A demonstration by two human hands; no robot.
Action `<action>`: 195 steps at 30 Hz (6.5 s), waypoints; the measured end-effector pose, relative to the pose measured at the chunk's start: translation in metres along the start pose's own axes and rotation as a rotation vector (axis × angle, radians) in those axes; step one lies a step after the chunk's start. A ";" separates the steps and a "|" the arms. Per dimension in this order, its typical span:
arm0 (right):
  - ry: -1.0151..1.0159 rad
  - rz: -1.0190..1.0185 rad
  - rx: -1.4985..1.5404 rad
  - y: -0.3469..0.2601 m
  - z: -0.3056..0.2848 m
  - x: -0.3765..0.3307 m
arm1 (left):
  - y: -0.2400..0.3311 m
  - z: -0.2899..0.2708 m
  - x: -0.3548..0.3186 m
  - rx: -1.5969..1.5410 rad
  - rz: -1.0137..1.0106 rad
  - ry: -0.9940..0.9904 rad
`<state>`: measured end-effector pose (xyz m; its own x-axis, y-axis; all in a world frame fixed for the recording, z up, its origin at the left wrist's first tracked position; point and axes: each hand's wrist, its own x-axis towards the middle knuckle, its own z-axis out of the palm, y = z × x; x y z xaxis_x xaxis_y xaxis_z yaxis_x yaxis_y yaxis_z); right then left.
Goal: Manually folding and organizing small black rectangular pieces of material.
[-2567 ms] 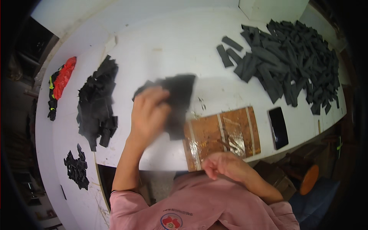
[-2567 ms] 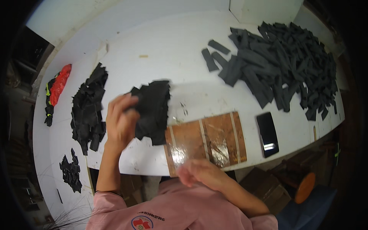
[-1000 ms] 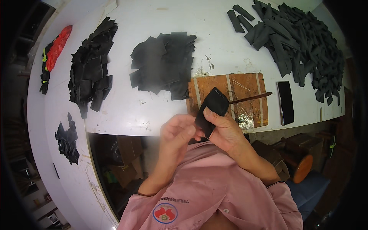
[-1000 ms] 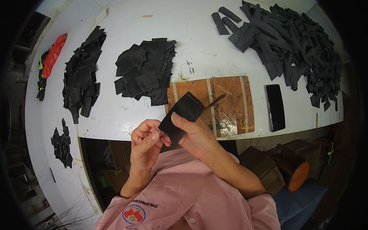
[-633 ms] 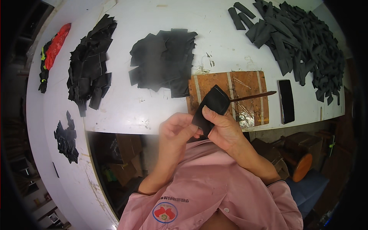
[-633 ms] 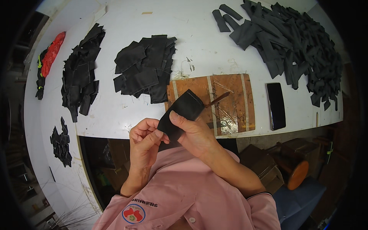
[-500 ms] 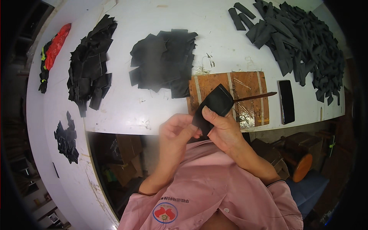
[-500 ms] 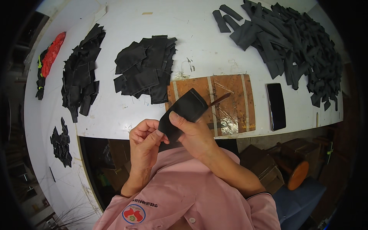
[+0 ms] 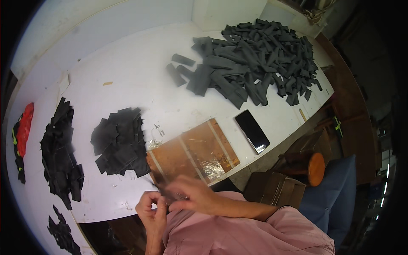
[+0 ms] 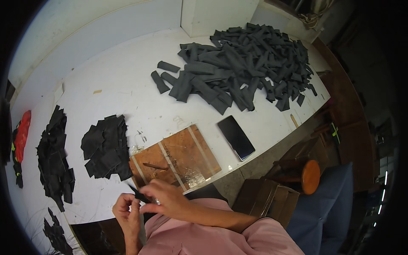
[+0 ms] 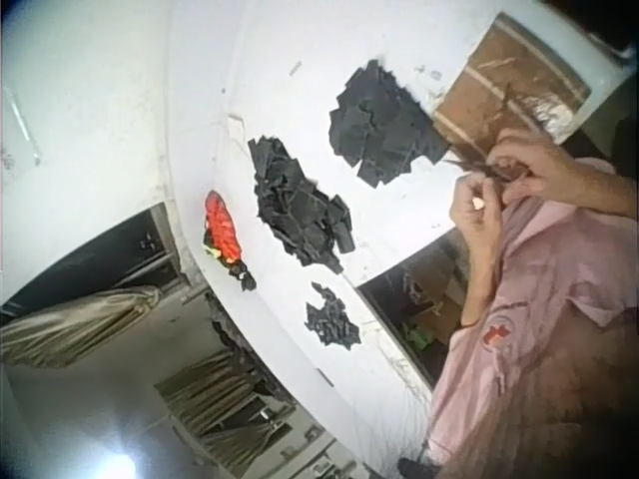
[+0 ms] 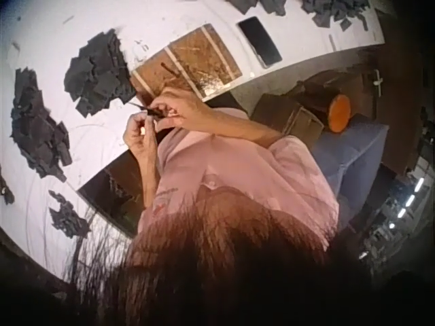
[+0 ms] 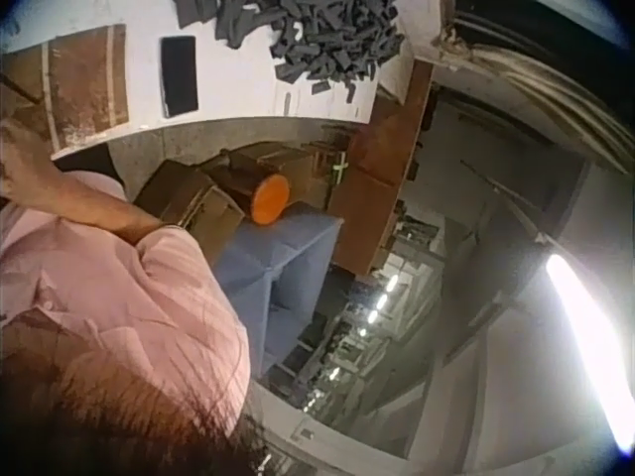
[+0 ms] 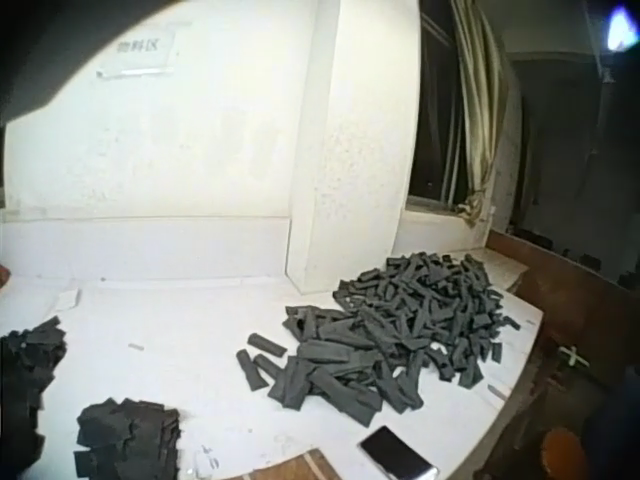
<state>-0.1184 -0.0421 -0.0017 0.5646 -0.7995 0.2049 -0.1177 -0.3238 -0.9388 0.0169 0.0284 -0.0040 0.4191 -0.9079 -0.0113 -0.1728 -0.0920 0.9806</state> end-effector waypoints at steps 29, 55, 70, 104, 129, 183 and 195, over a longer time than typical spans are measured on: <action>-0.234 0.621 1.234 0.021 0.015 0.006 | -0.013 0.014 0.016 -0.292 -0.092 0.147; 0.149 -0.306 0.163 -0.011 -0.032 0.010 | 0.021 0.053 0.004 0.162 0.401 0.328; 0.055 0.340 0.798 -0.022 -0.023 -0.004 | 0.037 0.012 0.008 -1.497 -0.614 -0.637; -0.198 0.470 0.743 0.005 -0.081 0.069 | 0.071 0.047 0.059 -1.307 -0.487 -0.529; -0.312 0.290 0.625 0.038 -0.073 0.060 | 0.051 0.046 0.061 -0.171 0.342 -0.101; -0.084 -0.286 -0.436 0.017 -0.072 0.045 | 0.077 0.049 0.075 -0.030 0.497 -0.336; -0.110 -0.289 -0.500 0.012 -0.070 0.049 | 0.045 0.047 0.062 -1.222 0.060 -0.219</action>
<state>-0.1487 -0.1208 0.0161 0.7096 -0.5948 0.3776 -0.3023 -0.7412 -0.5994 -0.0065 -0.0507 0.0299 0.2615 -0.9574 0.1227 0.8053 0.2865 0.5191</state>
